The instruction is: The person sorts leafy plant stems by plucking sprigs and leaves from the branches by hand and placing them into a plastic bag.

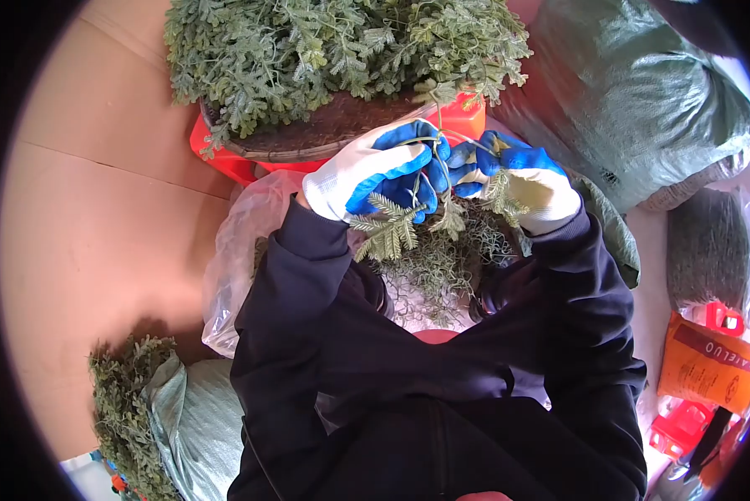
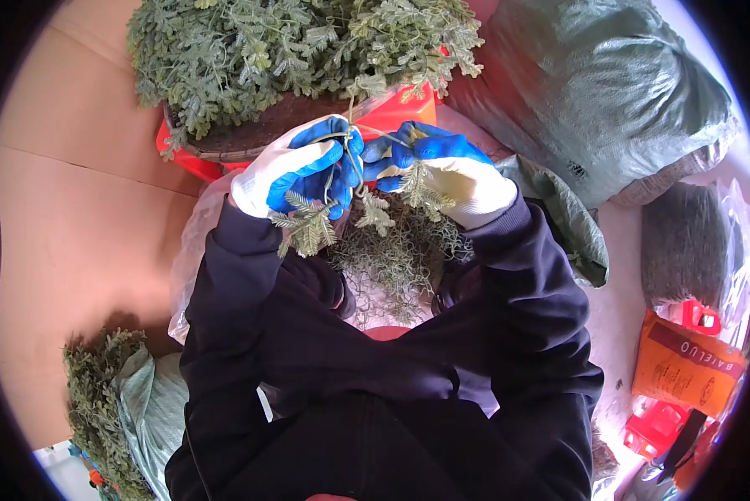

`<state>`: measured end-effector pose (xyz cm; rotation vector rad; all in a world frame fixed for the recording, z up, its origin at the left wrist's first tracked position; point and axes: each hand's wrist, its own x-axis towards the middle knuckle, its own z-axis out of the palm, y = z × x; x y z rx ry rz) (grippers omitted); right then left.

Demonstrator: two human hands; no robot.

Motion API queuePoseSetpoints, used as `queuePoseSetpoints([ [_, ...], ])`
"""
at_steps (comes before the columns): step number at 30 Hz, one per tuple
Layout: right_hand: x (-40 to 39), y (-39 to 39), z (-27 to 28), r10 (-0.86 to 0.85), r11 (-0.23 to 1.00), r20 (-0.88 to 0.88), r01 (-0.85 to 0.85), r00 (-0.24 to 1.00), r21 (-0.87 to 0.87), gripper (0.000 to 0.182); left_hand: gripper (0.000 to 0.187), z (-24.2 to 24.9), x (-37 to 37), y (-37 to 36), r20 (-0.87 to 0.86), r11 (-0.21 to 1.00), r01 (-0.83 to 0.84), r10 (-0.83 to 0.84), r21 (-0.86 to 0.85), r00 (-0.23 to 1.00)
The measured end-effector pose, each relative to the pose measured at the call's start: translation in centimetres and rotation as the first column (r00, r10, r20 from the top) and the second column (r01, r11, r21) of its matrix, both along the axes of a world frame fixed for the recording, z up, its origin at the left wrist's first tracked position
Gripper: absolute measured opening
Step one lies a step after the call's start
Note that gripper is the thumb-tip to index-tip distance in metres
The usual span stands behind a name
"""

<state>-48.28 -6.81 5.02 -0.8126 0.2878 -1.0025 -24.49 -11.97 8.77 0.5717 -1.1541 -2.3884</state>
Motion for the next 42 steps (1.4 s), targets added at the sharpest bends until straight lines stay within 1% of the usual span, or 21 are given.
queuePoseSetpoints([
  [4,0.0,-0.3,-0.2,-0.11,0.985,-0.204,0.079,0.973,-0.156,0.05,0.023,-0.3,0.5,-0.3,0.008,1.0,0.006,-0.006,-0.017,1.0],
  [7,-1.4,-0.2,-1.3,0.133,0.99,-0.044,-0.13,0.99,0.06,0.053,0.025,-1.0,0.4,-0.4,-0.025,1.0,-0.004,0.004,0.003,1.0],
  [10,0.8,-0.5,-2.1,-0.036,0.991,-0.058,0.043,0.998,0.124,0.055,0.03,-0.7,0.5,-0.3,0.029,0.999,-0.028,0.029,-0.046,0.999],
  [12,1.0,0.1,-2.2,-0.085,0.993,-0.282,0.058,0.956,-0.104,0.055,0.028,-0.5,0.3,-0.2,0.066,0.995,-0.057,0.063,-0.086,0.996],
  [15,2.3,0.4,-3.4,0.111,0.988,-0.16,-0.127,0.981,-0.093,0.056,0.024,-0.5,-0.2,-0.2,0.156,0.976,-0.066,0.1,-0.206,0.983],
  [17,3.5,1.0,-3.7,0.138,0.988,-0.275,-0.111,0.952,0.11,0.056,0.022,-0.7,-0.3,-0.5,0.211,0.947,-0.064,0.136,-0.316,0.968],
  [19,4.1,1.4,-2.5,0.216,0.975,-0.359,-0.181,0.908,0.127,0.048,0.02,-0.9,-0.1,-1.1,0.247,0.898,-0.067,0.191,-0.435,0.95],
  [20,4.3,1.4,-2.9,0.206,0.979,-0.391,-0.191,0.897,0.076,0.045,0.02,-0.5,-0.3,-0.7,0.208,0.922,-0.167,0.25,-0.348,0.946],
  [23,4.3,1.4,-3.3,0.212,0.975,-0.409,-0.218,0.888,0.032,0.038,0.021,0.7,0.1,-0.7,0.21,0.983,-0.172,0.181,-0.062,0.961],
  [28,4.4,2.4,-1.6,0.253,0.967,-0.406,-0.246,0.878,0.07,0.03,0.024,0.4,-0.8,0.0,0.204,0.987,-0.062,0.092,-0.148,0.975],
  [29,4.2,2.2,-1.4,0.233,0.955,-0.638,-0.295,0.734,0.01,0.028,0.024,0.5,-0.8,0.0,0.194,0.994,-0.064,0.081,-0.094,0.978],
  [31,3.9,2.3,-2.2,0.219,0.953,-0.674,-0.302,0.706,-0.006,0.026,0.024,0.6,-0.9,-0.2,0.173,0.998,-0.063,0.06,0.013,0.983],
  [33,3.6,2.8,-1.4,0.193,0.981,-0.538,-0.162,0.82,0.105,0.028,0.023,0.3,-1.0,0.1,0.144,0.946,-0.324,0.324,-0.022,0.935],
  [34,2.9,2.6,-0.3,0.228,0.966,-0.697,-0.247,0.68,0.076,0.028,0.015,0.1,-1.3,0.3,0.163,0.912,-0.404,0.389,0.074,0.907],
  [36,1.7,3.1,-0.5,0.33,0.919,-0.648,-0.391,0.687,0.054,0.027,0.007,-0.9,-1.5,0.0,0.134,0.843,-0.481,0.461,0.24,0.877],
  [37,1.7,3.1,-1.0,0.355,0.799,-0.745,-0.596,0.565,-0.071,0.026,0.007,-1.3,-1.1,-0.5,0.083,0.82,-0.477,0.477,0.317,0.875],
  [38,1.6,3.2,-1.6,0.322,0.62,-0.819,-0.759,0.475,-0.196,0.026,0.008,-1.0,0.3,-2.4,0.066,0.653,-0.734,0.737,0.185,0.672],
  [39,1.9,5.3,-2.2,0.2,0.481,-0.939,-0.863,0.278,-0.153,0.026,0.008,-0.6,3.2,-4.9,0.007,0.403,-0.913,0.915,0.06,0.404],
  [40,1.4,6.8,-4.4,0.184,0.501,-0.935,-0.847,0.303,-0.176,0.026,0.008,-1.8,9.4,-7.9,-0.213,0.684,-0.719,0.725,0.12,0.654],
  [41,0.3,7.6,-6.1,0.162,0.527,-0.934,-0.828,0.319,-0.191,0.027,0.008,-3.4,13.2,-10.5,-0.439,0.896,-0.432,0.432,0.105,0.788],
  [42,-1.4,6.2,-3.9,0.068,0.658,-0.971,-0.742,0.228,-0.128,0.028,0.009,-2.6,11.1,-8.9,-0.321,0.836,-0.53,0.545,0.139,0.775],
])
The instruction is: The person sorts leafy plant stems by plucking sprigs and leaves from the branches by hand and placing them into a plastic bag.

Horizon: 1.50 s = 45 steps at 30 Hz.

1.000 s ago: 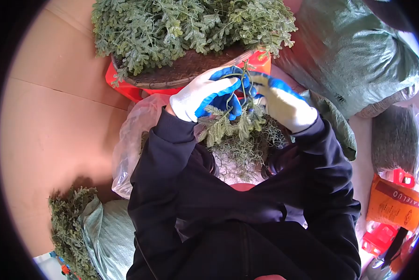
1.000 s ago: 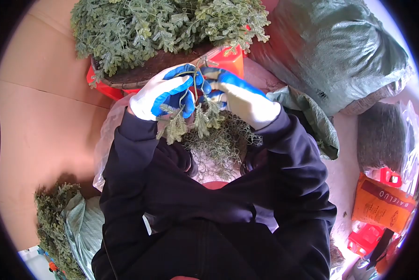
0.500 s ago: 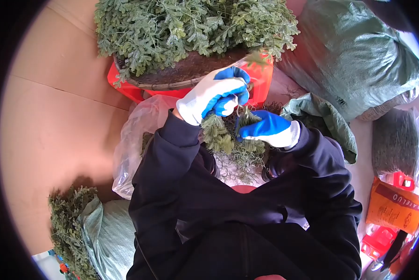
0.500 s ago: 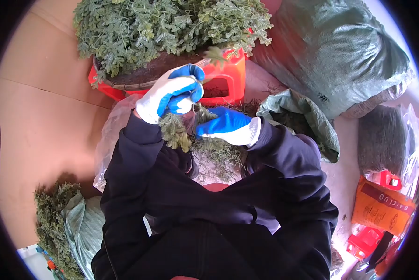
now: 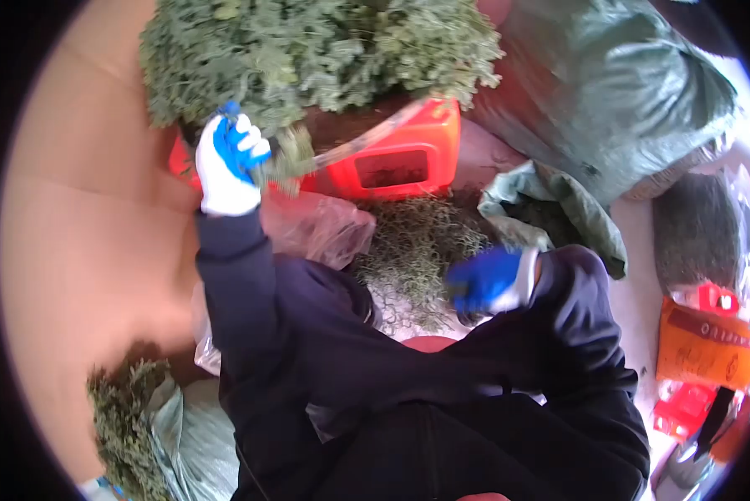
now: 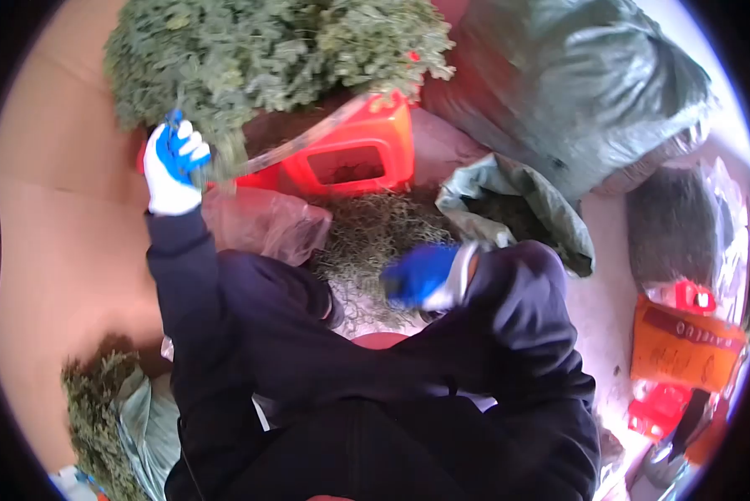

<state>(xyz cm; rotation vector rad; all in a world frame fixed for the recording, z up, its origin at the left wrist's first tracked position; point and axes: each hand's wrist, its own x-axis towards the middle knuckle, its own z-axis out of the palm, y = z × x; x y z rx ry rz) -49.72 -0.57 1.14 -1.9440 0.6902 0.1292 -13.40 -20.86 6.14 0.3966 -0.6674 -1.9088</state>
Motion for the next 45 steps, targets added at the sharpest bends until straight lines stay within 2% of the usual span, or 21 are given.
queuePoseSetpoints([
  [1,-1.1,-1.1,4.1,-0.228,0.952,-0.063,0.209,0.972,-0.223,0.027,0.011,0.5,-2.3,2.8,0.106,0.991,-0.091,0.081,0.099,0.991],
  [2,-5.1,-3.2,0.7,0.118,0.467,0.058,-0.004,0.991,-0.884,0.026,0.014,-0.6,-4.0,4.1,0.14,0.997,0.023,-0.034,0.078,0.99],
  [3,-5.9,-3.6,0.9,-0.632,0.677,-0.035,0.529,0.774,-0.512,0.025,0.014,-1.1,-5.5,5.0,0.232,0.989,-0.005,-0.03,0.148,0.972],
  [4,-8.0,-4.7,0.7,-0.696,0.574,-0.034,0.526,0.718,-0.628,0.022,0.014,-0.9,-6.8,5.4,0.23,0.989,0.001,-0.035,0.146,0.973],
  [5,-9.4,-5.9,0.5,-0.815,0.564,-0.221,0.648,0.535,-0.512,0.037,0.015,-0.1,-7.6,5.9,0.236,0.99,0.001,-0.034,0.141,0.971],
  [9,-18.9,-6.7,-9.4,-0.646,0.761,-0.578,0.36,0.498,-0.54,0.055,0.013,-0.2,-7.4,5.6,0.234,0.983,-0.048,0.006,0.175,0.972],
  [11,-21.1,-6.9,-11.7,-0.47,0.875,-0.745,0.361,0.473,-0.323,0.064,0.012,-0.5,-7.6,5.7,0.231,0.975,-0.002,-0.051,0.22,0.972],
  [12,-21.0,-6.0,-11.1,-0.542,0.808,-0.748,0.482,0.384,-0.338,0.069,0.012,-0.4,-8.0,6.1,0.24,0.976,-0.017,-0.037,0.218,0.97],
  [15,-23.6,-7.0,-12.3,-0.143,0.831,-0.928,0.551,0.345,0.076,0.084,0.02,-0.8,-8.8,7.0,0.251,0.982,0.012,-0.059,0.186,0.966],
  [19,-19.8,-6.9,-9.2,-0.352,0.849,-0.914,0.481,0.203,-0.221,0.101,0.022,-2.2,-9.9,7.4,0.298,0.972,0.062,-0.13,0.228,0.946],
  [21,-18.8,-8.2,-9.1,-0.498,0.85,-0.582,0.495,0.643,-0.18,0.093,0.023,-2.1,-10.7,7.8,0.254,0.964,0.169,-0.219,0.208,0.942],
  [22,-15.0,-8.5,-5.1,-0.517,0.853,-0.237,0.518,0.822,-0.066,0.092,0.023,-2.0,-11.1,7.8,0.221,0.957,0.203,-0.248,0.206,0.943],
  [24,-8.2,-7.2,-0.6,-0.689,0.704,0.262,0.539,0.676,0.463,0.085,0.024,-1.9,-12.0,8.4,0.156,0.95,0.268,-0.292,0.16,0.943],
  [27,-0.9,-6.8,0.7,-0.719,0.693,0.573,0.341,0.394,0.636,0.068,0.027,-1.7,-13.7,9.3,0.246,0.955,0.286,-0.297,0.082,0.923],
  [31,3.0,-6.0,1.3,-0.703,0.697,0.592,0.546,0.394,0.465,0.04,0.034,-2.9,-15.7,9.9,0.436,0.946,0.299,-0.219,-0.123,0.873],
  [33,3.5,-6.0,2.5,-0.842,0.533,0.487,0.505,0.233,0.679,0.032,0.039,-2.7,-15.8,10.4,0.505,0.925,0.346,-0.226,-0.158,0.833],
  [35,2.4,-6.7,2.3,-0.77,0.639,0.528,0.443,0.36,0.629,0.028,0.042,-2.2,-15.6,10.8,0.596,0.909,0.357,-0.169,-0.214,0.785],
  [38,2.8,-6.4,1.9,-0.857,0.488,0.434,0.712,0.278,0.506,0.024,0.045,-1.6,-14.7,10.4,0.698,0.889,0.379,-0.101,-0.256,0.709],
  [41,2.2,-6.0,1.0,-0.787,0.529,0.56,0.752,0.261,0.393,0.024,0.045,-1.3,-14.6,10.8,0.668,0.908,0.305,-0.038,-0.287,0.743],
  [43,1.7,-6.0,1.3,-0.635,0.603,0.672,0.788,0.381,0.123,0.024,0.049,-0.2,-14.3,11.0,0.729,0.883,0.264,0.12,-0.389,0.674],
  [45,2.4,-5.6,3.0,-0.767,0.527,0.619,0.714,0.168,0.46,0.024,0.051,2.2,-14.0,11.5,0.77,0.885,0.181,0.255,-0.429,0.585],
])
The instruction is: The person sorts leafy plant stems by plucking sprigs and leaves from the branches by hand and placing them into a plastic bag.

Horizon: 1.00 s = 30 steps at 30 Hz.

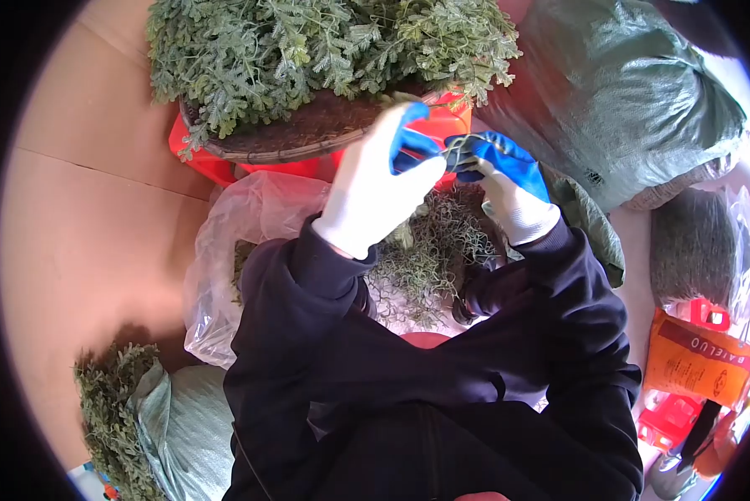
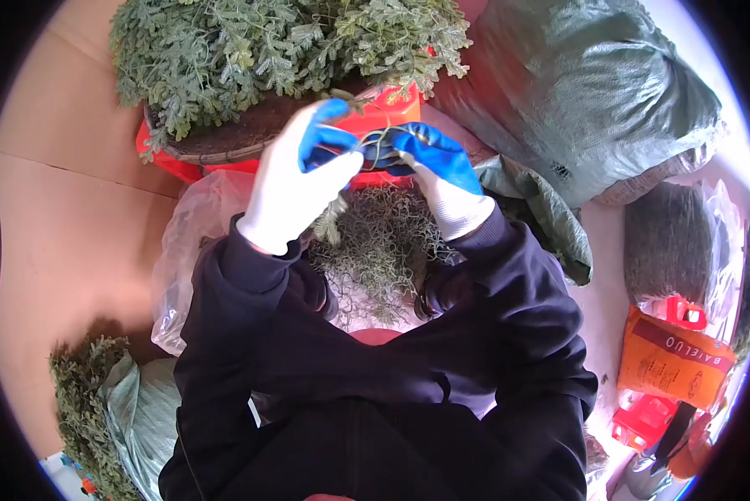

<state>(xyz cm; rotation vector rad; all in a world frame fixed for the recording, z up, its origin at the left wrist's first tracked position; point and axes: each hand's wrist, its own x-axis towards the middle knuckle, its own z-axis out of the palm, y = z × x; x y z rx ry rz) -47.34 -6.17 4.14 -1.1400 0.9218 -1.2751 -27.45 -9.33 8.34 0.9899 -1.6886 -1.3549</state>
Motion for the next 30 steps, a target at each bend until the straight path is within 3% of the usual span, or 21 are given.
queuePoseSetpoints([
  [1,-0.7,-0.2,-0.5,0.021,0.995,-0.052,-0.026,0.998,-0.1,0.025,0.052,0.0,0.3,-0.3,-0.039,0.997,-0.076,0.075,-0.032,0.996],
  [2,-1.0,-0.2,-0.5,0.04,0.994,-0.058,-0.046,0.997,-0.097,0.027,0.052,-0.6,0.6,-0.9,-0.193,0.99,-0.131,0.119,-0.05,0.974],
  [4,-1.3,-0.2,-0.5,0.077,0.992,-0.069,-0.083,0.995,-0.092,0.033,0.054,-1.0,1.1,-1.5,-0.115,0.909,-0.25,0.225,-0.333,0.968],
  [6,-1.0,0.2,0.0,0.162,0.986,0.105,-0.158,0.981,-0.051,0.035,0.071,-1.1,1.0,-1.6,-0.115,0.868,-0.161,0.121,-0.469,0.986],
  [8,-0.9,0.3,-1.1,0.243,0.97,0.32,-0.24,0.916,-0.047,0.033,0.074,-1.6,0.2,-1.1,-0.183,0.965,0.086,-0.134,-0.249,0.974],
  [10,-1.0,-0.1,-1.5,0.264,0.965,0.332,-0.248,0.906,-0.089,0.034,0.08,-2.5,-1.0,-0.2,-0.307,0.945,0.315,-0.276,0.086,0.911],
  [12,-1.4,-0.4,-1.6,0.243,0.97,0.362,-0.23,0.9,-0.08,0.033,0.088,-3.7,-1.6,-0.1,-0.125,0.943,0.322,-0.33,-0.078,0.936],
  [13,-1.6,-0.2,-1.4,0.206,0.971,0.448,-0.239,0.87,0.017,0.03,0.102,-4.0,-1.9,-0.3,-0.113,0.943,0.308,-0.322,-0.128,0.94],
  [16,-1.4,0.0,-1.4,0.208,0.978,0.427,-0.173,0.88,-0.12,0.028,0.115,-4.2,-2.3,0.2,-0.187,0.951,0.309,-0.308,-0.026,0.933],
  [17,-0.9,0.3,-1.2,0.16,0.986,0.442,-0.123,0.883,-0.11,0.028,0.124,-4.8,-2.4,0.0,-0.094,0.955,0.287,-0.294,-0.079,0.951],
  [20,-0.2,1.2,0.4,0.108,0.993,0.478,-0.113,0.871,-0.02,0.029,0.128,-6.1,-3.3,0.4,-0.405,0.94,0.323,-0.254,0.11,0.878],
  [23,-0.8,1.0,0.7,0.224,0.975,0.548,-0.186,0.806,-0.125,0.032,0.129,-5.8,-3.5,0.9,-0.272,0.96,0.282,-0.27,0.005,0.924],
  [26,-0.7,1.2,1.7,0.096,0.995,0.458,-0.091,0.884,-0.033,0.031,0.127,-4.7,-4.2,1.9,-0.278,0.968,0.25,-0.241,-0.002,0.93],
  [27,-0.8,1.2,2.2,0.105,0.993,0.499,-0.117,0.86,-0.008,0.03,0.118,-6.0,-4.5,1.8,-0.165,0.979,0.19,-0.199,-0.071,0.966],
  [30,-1.5,0.5,0.7,0.11,0.991,0.485,-0.134,0.867,0.014,0.027,0.108,-6.0,-4.7,2.3,-0.109,0.96,0.231,-0.25,-0.16,0.962],
])
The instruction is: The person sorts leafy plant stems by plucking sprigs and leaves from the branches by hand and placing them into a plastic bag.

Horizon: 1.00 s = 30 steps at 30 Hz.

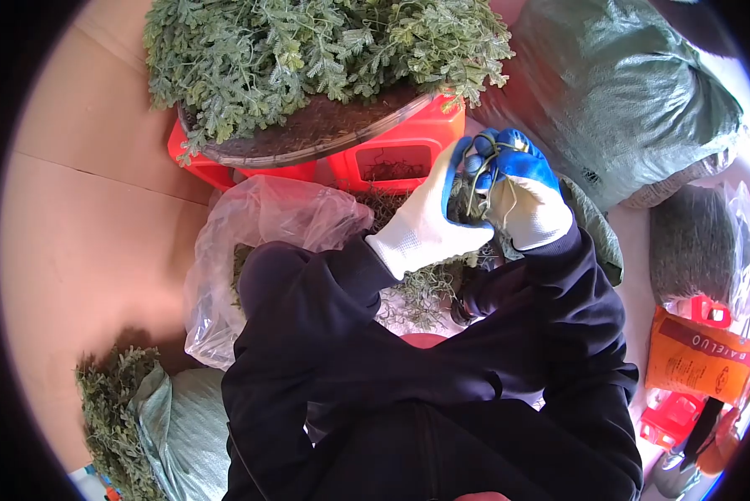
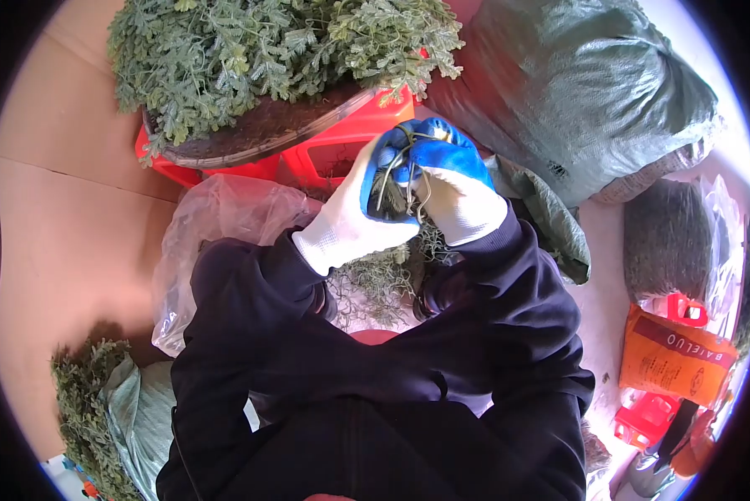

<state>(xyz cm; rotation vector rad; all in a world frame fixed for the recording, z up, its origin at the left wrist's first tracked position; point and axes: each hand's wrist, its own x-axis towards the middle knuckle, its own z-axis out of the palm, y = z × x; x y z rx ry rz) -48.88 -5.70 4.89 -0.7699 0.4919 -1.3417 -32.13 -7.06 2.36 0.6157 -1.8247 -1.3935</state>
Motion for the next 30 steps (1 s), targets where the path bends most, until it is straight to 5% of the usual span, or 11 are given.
queuePoseSetpoints([
  [5,-0.5,0.3,1.7,-0.081,0.947,0.199,0.013,0.977,0.32,0.011,0.068,2.8,1.4,0.0,0.224,0.989,0.118,-0.135,0.087,0.965],
  [9,-3.7,-0.5,1.1,0.248,0.813,0.289,-0.361,0.925,0.456,0.01,0.032,2.9,2.1,0.4,0.431,0.98,0.199,-0.189,0.024,0.882],
  [14,-6.9,-0.4,0.4,0.112,0.958,-0.055,-0.093,0.992,0.271,0.01,0.022,6.3,5.8,0.4,0.717,0.862,0.498,-0.406,0.095,0.567],
  [16,-11.0,-1.5,1.0,0.027,1.0,-0.011,-0.027,1.0,0.005,0.012,0.018,8.5,10.3,-0.1,0.571,0.717,0.38,-0.697,0.585,0.435],
  [18,-11.4,-1.1,-0.7,-0.028,0.986,-0.23,0.065,0.973,0.152,0.017,0.016,4.7,16.6,0.2,0.494,0.904,0.267,-0.41,0.334,0.767],
  [20,-9.0,-1.9,-1.8,0.35,0.934,-0.755,-0.271,0.555,0.233,0.017,0.013,5.7,18.2,2.2,0.395,0.959,-0.212,0.124,0.186,0.91],
  [22,-5.1,-1.9,-3.4,0.01,0.803,-0.964,-0.576,0.265,-0.15,0.014,0.023,5.5,21.5,3.0,0.236,0.828,-0.541,0.502,0.145,0.832],
  [24,-1.4,-0.9,-3.2,-0.129,0.64,-0.992,-0.762,0.02,-0.098,0.014,0.018,5.9,24.1,3.0,0.051,0.698,-0.627,0.653,0.347,0.755],
  [25,-0.6,-0.9,-3.6,-0.504,0.234,-0.855,-0.935,0.118,-0.266,0.024,0.017,4.9,26.1,2.8,0.254,0.661,-0.732,0.688,0.166,0.68],
  [27,2.1,0.9,-3.1,0.09,0.616,-0.942,-0.725,-0.323,0.307,0.046,0.014,0.8,31.1,2.8,0.558,0.633,-0.771,0.667,-0.075,0.493],
  [30,4.8,2.1,-0.9,0.108,0.53,-0.846,-0.69,-0.522,0.493,0.058,0.06,-1.6,33.6,4.1,0.928,0.709,-0.685,0.348,-0.167,0.135],
])
